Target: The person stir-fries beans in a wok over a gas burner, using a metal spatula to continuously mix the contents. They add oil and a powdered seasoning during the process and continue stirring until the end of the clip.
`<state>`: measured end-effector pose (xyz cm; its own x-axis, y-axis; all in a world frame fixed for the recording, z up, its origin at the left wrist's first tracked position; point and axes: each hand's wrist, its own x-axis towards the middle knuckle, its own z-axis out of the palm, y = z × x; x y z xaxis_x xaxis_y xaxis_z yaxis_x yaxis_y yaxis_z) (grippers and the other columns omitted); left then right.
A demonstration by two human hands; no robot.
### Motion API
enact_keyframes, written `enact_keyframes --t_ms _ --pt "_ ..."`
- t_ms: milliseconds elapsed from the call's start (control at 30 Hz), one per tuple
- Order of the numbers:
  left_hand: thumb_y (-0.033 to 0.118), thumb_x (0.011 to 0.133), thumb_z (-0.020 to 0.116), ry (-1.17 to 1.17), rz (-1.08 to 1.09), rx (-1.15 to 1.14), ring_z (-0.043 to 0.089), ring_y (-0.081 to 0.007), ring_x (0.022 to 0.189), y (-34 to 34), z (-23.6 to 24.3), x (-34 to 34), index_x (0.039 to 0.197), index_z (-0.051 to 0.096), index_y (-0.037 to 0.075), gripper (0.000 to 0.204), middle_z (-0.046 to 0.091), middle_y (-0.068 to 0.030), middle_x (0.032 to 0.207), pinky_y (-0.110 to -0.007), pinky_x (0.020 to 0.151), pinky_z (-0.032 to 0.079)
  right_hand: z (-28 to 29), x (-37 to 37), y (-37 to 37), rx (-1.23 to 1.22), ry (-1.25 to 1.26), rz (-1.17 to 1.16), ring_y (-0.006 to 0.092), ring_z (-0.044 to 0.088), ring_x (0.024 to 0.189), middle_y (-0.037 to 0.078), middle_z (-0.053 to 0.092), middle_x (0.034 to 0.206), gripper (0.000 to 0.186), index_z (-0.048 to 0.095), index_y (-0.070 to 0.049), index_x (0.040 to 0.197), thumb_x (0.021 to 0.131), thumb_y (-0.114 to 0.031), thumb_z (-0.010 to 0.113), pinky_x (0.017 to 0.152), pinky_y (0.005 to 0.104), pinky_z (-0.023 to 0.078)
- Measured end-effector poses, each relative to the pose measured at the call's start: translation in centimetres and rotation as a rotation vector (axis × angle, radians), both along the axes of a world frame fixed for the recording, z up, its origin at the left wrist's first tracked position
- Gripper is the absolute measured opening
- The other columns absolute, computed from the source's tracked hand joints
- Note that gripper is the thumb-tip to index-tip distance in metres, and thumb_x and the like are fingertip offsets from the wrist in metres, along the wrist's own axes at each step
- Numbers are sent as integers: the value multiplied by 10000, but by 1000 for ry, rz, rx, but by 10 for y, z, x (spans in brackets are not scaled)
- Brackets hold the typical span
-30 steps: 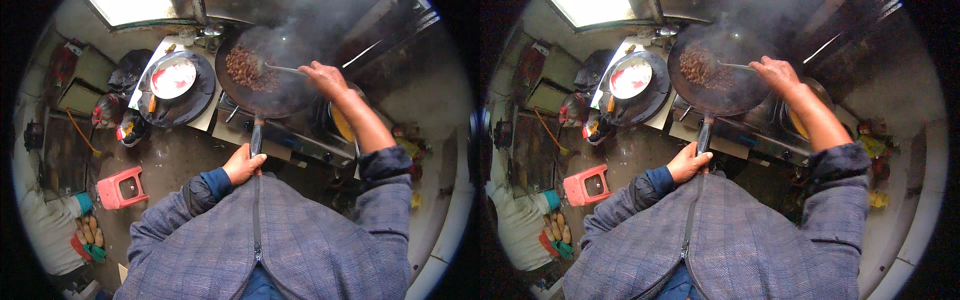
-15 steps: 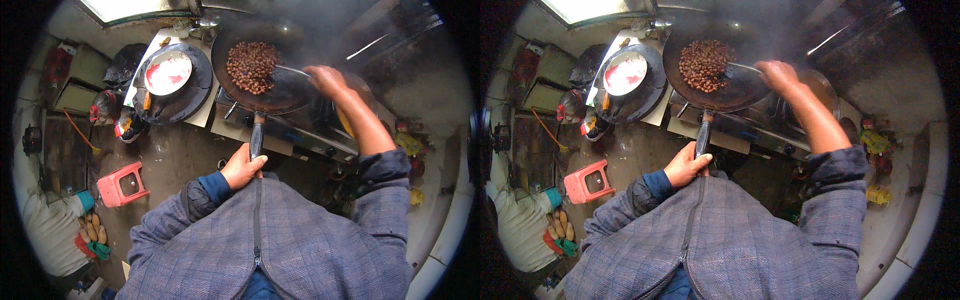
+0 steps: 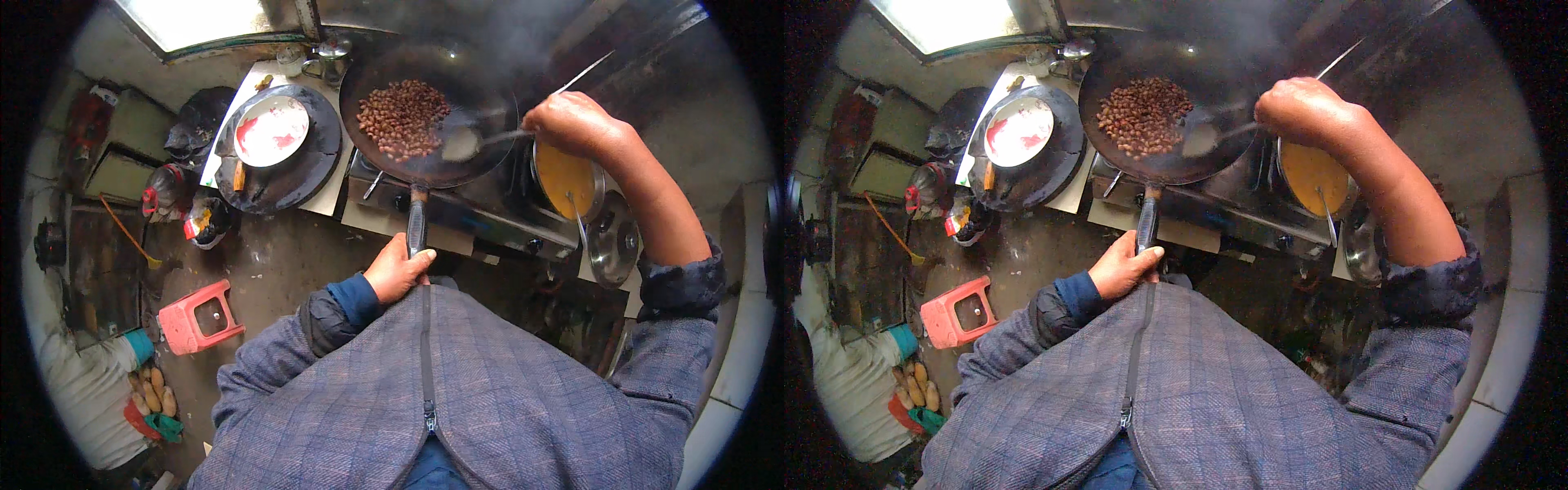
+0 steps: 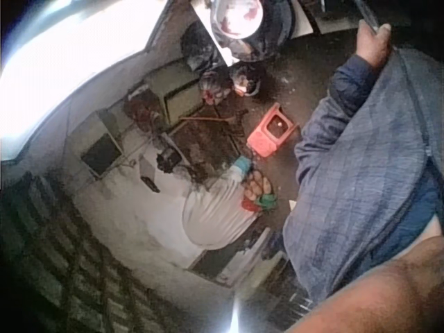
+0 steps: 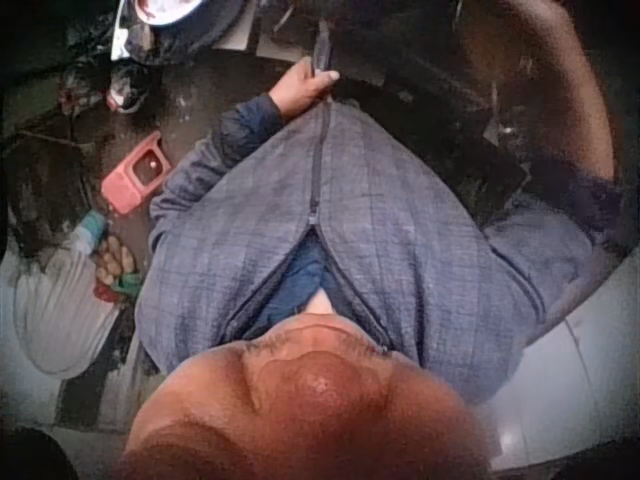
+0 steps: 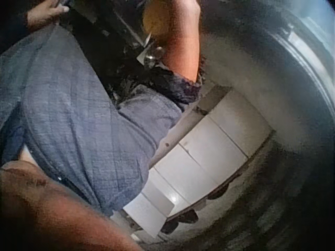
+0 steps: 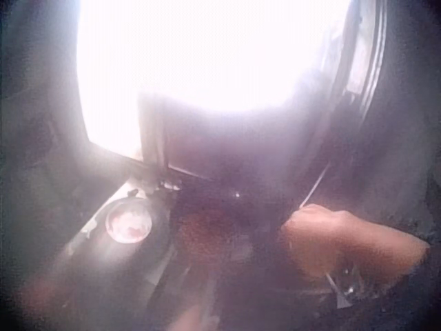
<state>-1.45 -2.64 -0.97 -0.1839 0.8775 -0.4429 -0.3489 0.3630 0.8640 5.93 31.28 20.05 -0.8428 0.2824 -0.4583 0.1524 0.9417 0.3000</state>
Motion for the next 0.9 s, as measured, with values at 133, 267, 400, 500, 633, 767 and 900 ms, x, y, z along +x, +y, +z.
enact_keyframes --t_ms 133,267,400,500,633,767,900 --pt "247 1049 684 14 1 -42 652 -152 680 -1 2 2 1095 471 -14 340 610 -65 848 -337 629 562 -33 -10 -22 -332 21 -34 403 750 1017 186 780 1020 166 792 -110 1025 964 -191 660 862 500 601" --pt "247 1049 684 13 -4 -45 660 -157 685 -1 7 0 1089 466 -11 341 611 -69 850 -339 626 562 -117 -46 -43 -258 217 -131 445 728 1065 244 758 1075 225 768 -58 1082 960 -146 601 909 532 578" --pt "235 1058 671 4 -12 -56 646 -140 685 0 7 -1 1089 485 11 292 613 -46 836 -311 626 534 -127 -51 -5 -344 360 -418 458 727 1089 278 749 1110 264 769 -26 1085 947 -164 592 905 545 575" --pt "230 1065 664 -8 -3 -51 638 -129 683 1 4 1 1095 495 23 269 614 -34 829 -296 623 517 -81 -22 21 -263 332 -256 442 726 1089 253 756 1101 255 771 -40 1110 968 -190 622 899 522 581" --pt "241 1063 669 -18 5 -42 636 -127 676 1 3 0 1102 492 25 282 617 -38 832 -294 617 516 -11 15 28 -141 71 -186 389 751 1058 196 782 1079 195 812 -86 1064 925 -164 700 930 500 598" --pt "255 1045 687 24 -13 -41 667 -163 676 1 3 -1 1065 466 -15 350 618 -78 840 -353 625 560 -48 8 25 31 7 -202 398 739 1055 203 774 1031 160 804 -97 1008 903 -160 701 887 503 596" --pt "260 1044 691 0 8 -62 668 -158 679 -1 6 1 1078 464 -15 358 620 -75 845 -347 622 558 -147 -19 30 19 306 -307 421 718 1074 203 755 1123 267 739 -149 1200 939 -179 690 888 543 577"
